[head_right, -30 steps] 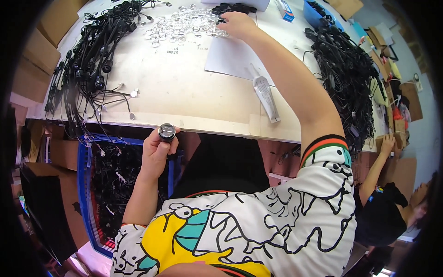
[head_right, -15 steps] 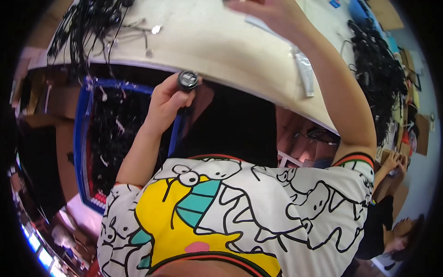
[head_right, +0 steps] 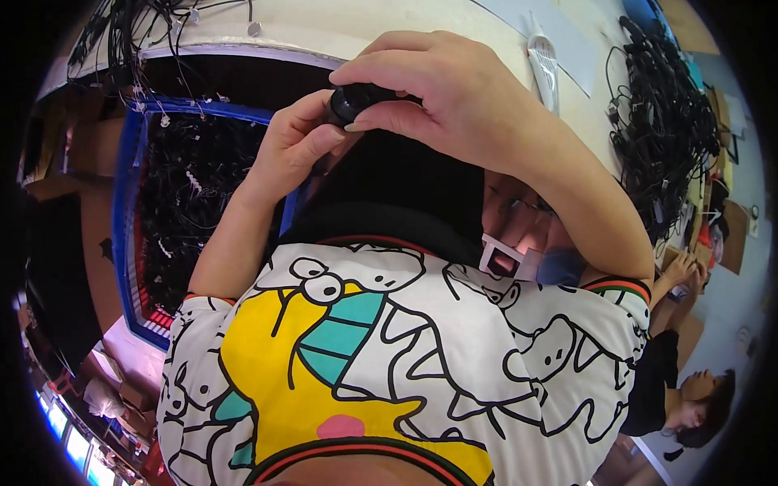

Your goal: The person assembles electronic components by applying adhesive from a tube to small components and gluing them into a housing, then connecting wires to complete the assembly.

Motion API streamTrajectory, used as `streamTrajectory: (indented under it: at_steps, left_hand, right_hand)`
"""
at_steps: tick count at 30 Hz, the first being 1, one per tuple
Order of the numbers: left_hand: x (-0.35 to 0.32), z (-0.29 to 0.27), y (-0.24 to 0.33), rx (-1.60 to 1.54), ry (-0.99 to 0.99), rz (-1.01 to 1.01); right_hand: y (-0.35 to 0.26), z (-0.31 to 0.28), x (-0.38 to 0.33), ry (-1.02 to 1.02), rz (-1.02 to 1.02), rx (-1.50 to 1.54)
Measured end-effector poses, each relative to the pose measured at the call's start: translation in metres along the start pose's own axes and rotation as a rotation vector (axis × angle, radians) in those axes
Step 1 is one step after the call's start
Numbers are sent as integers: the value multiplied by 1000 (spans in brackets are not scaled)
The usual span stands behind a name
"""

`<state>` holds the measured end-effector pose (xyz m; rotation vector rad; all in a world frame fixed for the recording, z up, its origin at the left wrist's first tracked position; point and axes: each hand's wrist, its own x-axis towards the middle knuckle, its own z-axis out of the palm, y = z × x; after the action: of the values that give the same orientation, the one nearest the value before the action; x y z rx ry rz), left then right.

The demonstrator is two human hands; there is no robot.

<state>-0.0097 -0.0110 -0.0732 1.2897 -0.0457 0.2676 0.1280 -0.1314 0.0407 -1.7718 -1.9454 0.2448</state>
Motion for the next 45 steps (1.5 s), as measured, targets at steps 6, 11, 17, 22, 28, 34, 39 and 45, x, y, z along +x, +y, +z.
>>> streamTrajectory:
  at_steps: [6,11,17,22,28,34,39,45]
  left_hand:
    - [-5,4,8,-79,-98,-90]
    - [-4,17,8,94,-20,1]
    - [1,9,12,77,-37,-9]
    - [-1,23,16,334,-119,56]
    - [-6,32,11,125,-148,-50]
    - [1,27,14,123,-74,33]
    - [1,24,25,26,-69,-83]
    - [6,28,14,-52,-135,-96]
  right_hand:
    - [-4,-2,-6,-64,-90,31]
    - [-15,-4,-16,-196,334,-30]
    - [-6,-4,-17,-112,141,24]
    - [-26,-5,-25,-153,136,-182]
    - [-39,-17,-26,-97,257,81]
    - [-39,-21,-25,-21,161,41]
    - [-26,-9,-32,-18,122,43]
    - [-19,-5,-50,49,287,250]
